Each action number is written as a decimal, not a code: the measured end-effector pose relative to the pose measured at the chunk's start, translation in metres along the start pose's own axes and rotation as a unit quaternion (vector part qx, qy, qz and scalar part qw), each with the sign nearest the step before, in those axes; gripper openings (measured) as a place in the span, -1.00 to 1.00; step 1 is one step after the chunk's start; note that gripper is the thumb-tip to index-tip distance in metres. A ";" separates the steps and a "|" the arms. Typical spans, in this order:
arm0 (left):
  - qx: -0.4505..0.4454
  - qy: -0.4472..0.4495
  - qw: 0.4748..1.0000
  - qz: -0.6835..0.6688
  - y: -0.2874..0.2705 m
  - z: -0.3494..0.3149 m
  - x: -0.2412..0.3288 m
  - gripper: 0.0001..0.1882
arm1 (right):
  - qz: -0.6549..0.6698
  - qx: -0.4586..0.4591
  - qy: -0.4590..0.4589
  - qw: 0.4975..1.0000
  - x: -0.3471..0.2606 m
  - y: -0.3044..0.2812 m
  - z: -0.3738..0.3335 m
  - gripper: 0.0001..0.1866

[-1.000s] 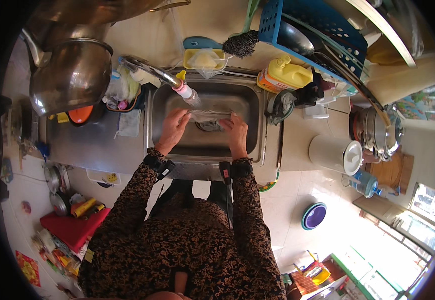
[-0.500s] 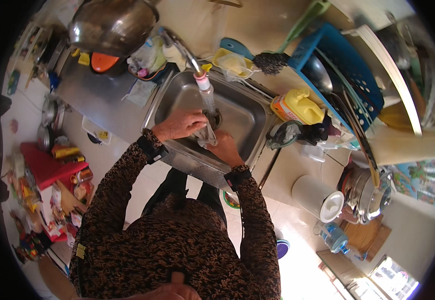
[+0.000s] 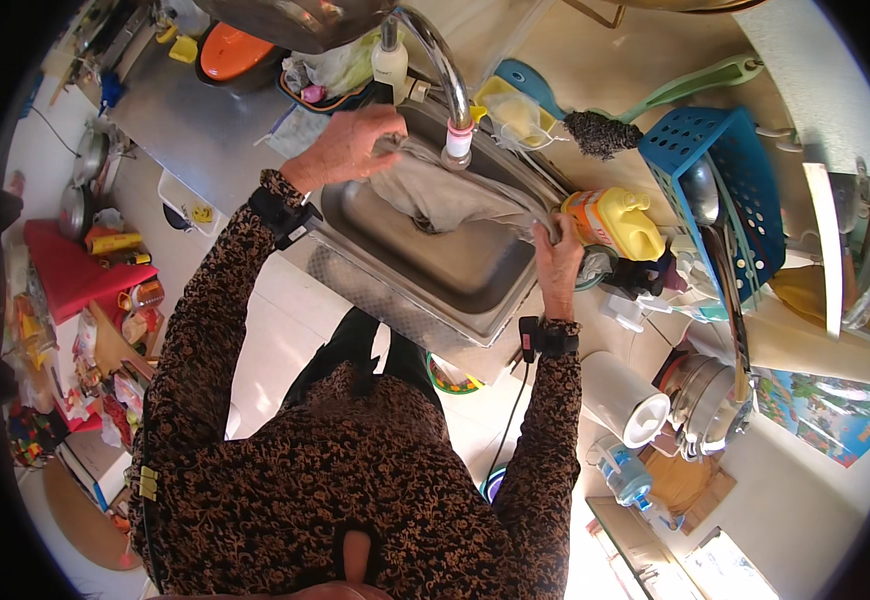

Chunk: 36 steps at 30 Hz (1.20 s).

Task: The person walks from an outdoor patio into a kitchen, pours water from a white cup into a kettle, and then wipes a long horizontal pipe along the wall with a cloth. The person then rinses the cloth under running water in the sink.

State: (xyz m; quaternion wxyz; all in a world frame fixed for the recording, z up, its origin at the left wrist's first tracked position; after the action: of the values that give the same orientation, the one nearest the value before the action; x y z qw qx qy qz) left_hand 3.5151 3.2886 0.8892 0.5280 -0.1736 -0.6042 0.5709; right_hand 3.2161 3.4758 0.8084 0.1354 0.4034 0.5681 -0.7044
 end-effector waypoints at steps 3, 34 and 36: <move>0.059 0.019 0.998 -0.012 -0.043 0.009 0.021 -0.70 | -0.027 0.128 -0.107 0.986 -0.057 -0.040 -0.014 -0.67; -0.197 -0.603 0.533 -0.560 0.372 -0.139 -0.139 0.10 | -0.127 -0.246 0.120 0.953 0.107 0.300 0.016 -0.52; -0.188 -0.602 0.508 -0.587 0.369 -0.143 -0.132 0.13 | -0.077 -0.162 0.090 0.980 0.078 0.290 0.006 -0.60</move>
State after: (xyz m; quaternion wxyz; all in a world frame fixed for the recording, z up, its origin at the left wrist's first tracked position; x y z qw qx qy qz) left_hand 3.5400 3.3601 0.4790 0.2073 0.5109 -0.8337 -0.0291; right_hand 3.3520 3.3988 0.5512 0.0929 0.3931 0.7136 -0.5723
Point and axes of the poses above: each hand's wrist, its own z-axis towards the middle knuckle, its own y-axis out of the palm, x = y × z, the point moved 7 cm from there along z, towards the middle knuckle, and after that the axes turned 6 degrees about -x, right-handed, at the moved point
